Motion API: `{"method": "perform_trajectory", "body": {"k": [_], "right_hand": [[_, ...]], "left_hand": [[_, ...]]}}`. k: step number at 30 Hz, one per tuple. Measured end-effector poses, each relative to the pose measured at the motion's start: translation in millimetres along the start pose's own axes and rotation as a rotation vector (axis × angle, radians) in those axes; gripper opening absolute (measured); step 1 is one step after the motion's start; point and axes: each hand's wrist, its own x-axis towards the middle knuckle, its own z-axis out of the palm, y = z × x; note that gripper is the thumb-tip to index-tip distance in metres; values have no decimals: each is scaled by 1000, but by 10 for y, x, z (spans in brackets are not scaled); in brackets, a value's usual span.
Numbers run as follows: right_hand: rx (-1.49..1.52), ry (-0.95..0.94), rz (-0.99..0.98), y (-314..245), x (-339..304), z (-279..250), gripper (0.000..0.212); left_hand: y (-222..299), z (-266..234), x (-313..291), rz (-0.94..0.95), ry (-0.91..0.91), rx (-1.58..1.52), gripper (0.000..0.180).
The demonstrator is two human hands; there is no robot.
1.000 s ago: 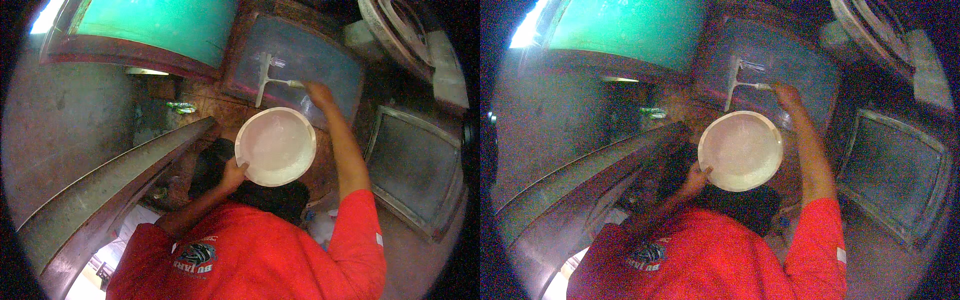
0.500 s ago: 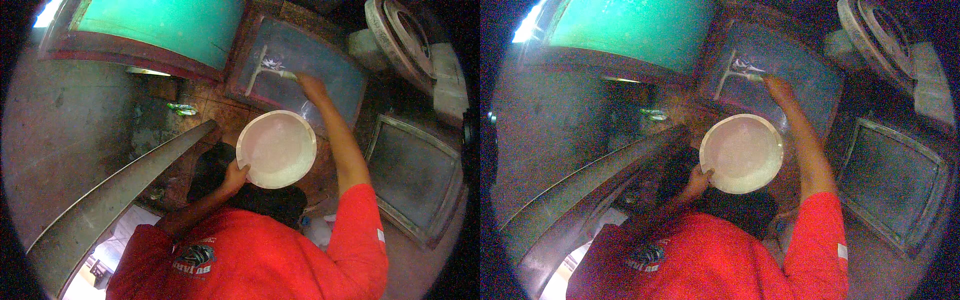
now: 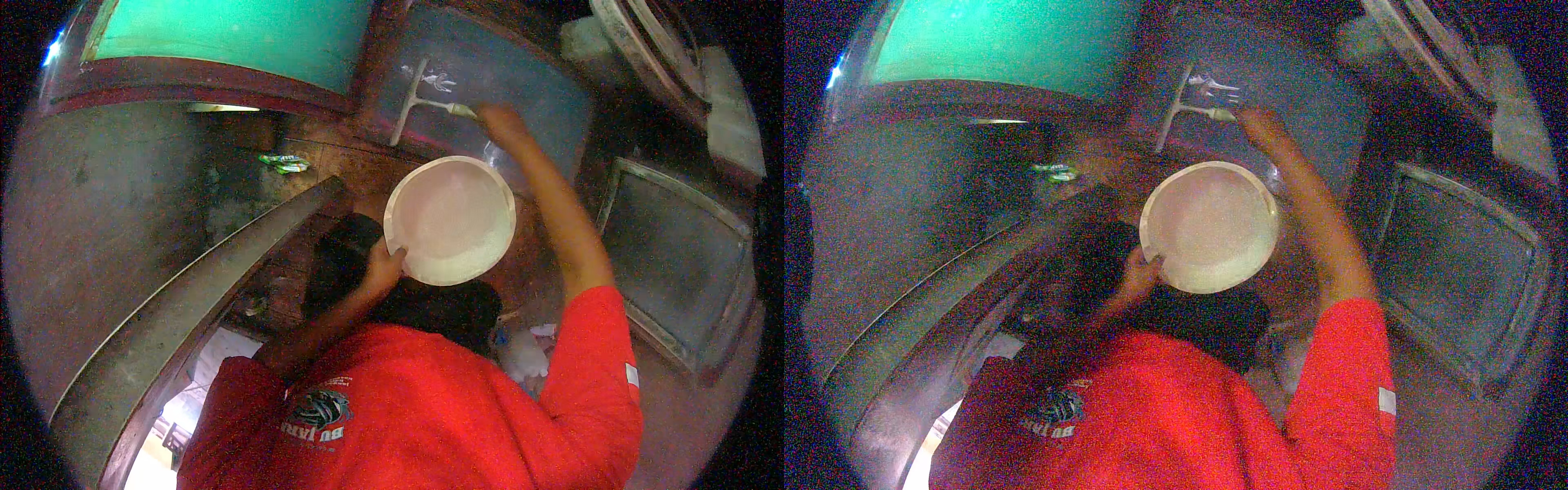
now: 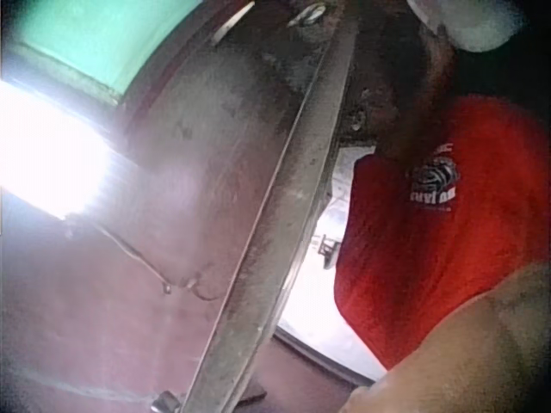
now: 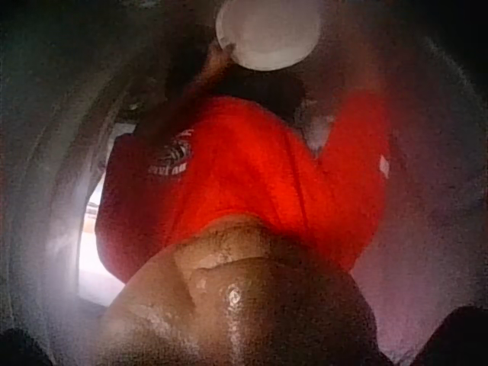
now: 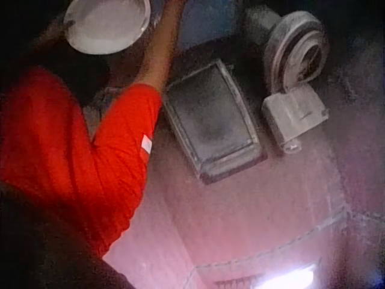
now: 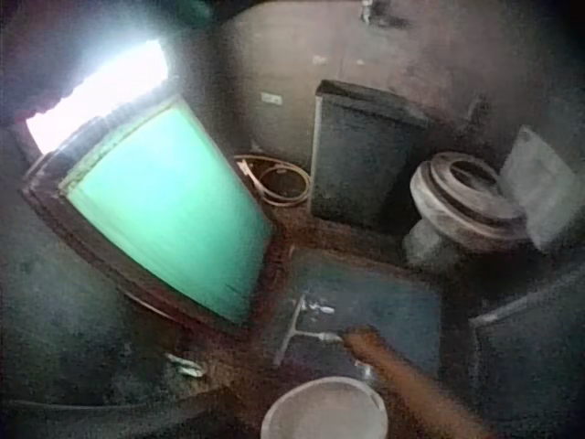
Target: The person cleans screen printing frames by applying a liquid from a bowl with a brush and then using a squeegee to wipe the mesh surfaces.
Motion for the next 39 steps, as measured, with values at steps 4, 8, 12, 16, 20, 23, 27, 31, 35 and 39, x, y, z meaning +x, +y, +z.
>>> {"method": "perform_trajectory", "body": {"k": [4, 8, 12, 16, 20, 23, 27, 31, 35, 39], "right_hand": [[81, 1, 110, 375, -267, 273, 29], [102, 173, 167, 674, -599, 504, 31], [125, 261, 305, 759, -1004, 772, 29], [171, 244, 622, 828, -1529, 922, 35], [78, 1027, 514, 881, -2255, 1558, 35], [694, 960, 857, 479, -3100, 1707, 36], [868, 1032, 1073, 226, -3734, 2057, 37], [301, 925, 979, 45, -3878, 2027, 37], [474, 862, 945, 166, -3308, 1469, 33], [397, 713, 839, 271, -2272, 806, 28]], "left_hand": [[69, 21, -31, -73, -36, -91, 28], [29, -53, 16, -90, -63, 80, 33], [70, -123, 75, -195, -75, -66, 37], [393, -55, -13, -167, -45, 8, 29], [392, -14, 138, -146, -56, 19, 30], [656, -102, -107, -132, -103, 30, 34], [517, -78, 64, -142, -160, 32, 37], [401, -98, 192, -141, -163, -78, 38], [274, -1, 305, -232, -126, -41, 39], [81, -122, 367, -96, -129, -80, 40]]}}
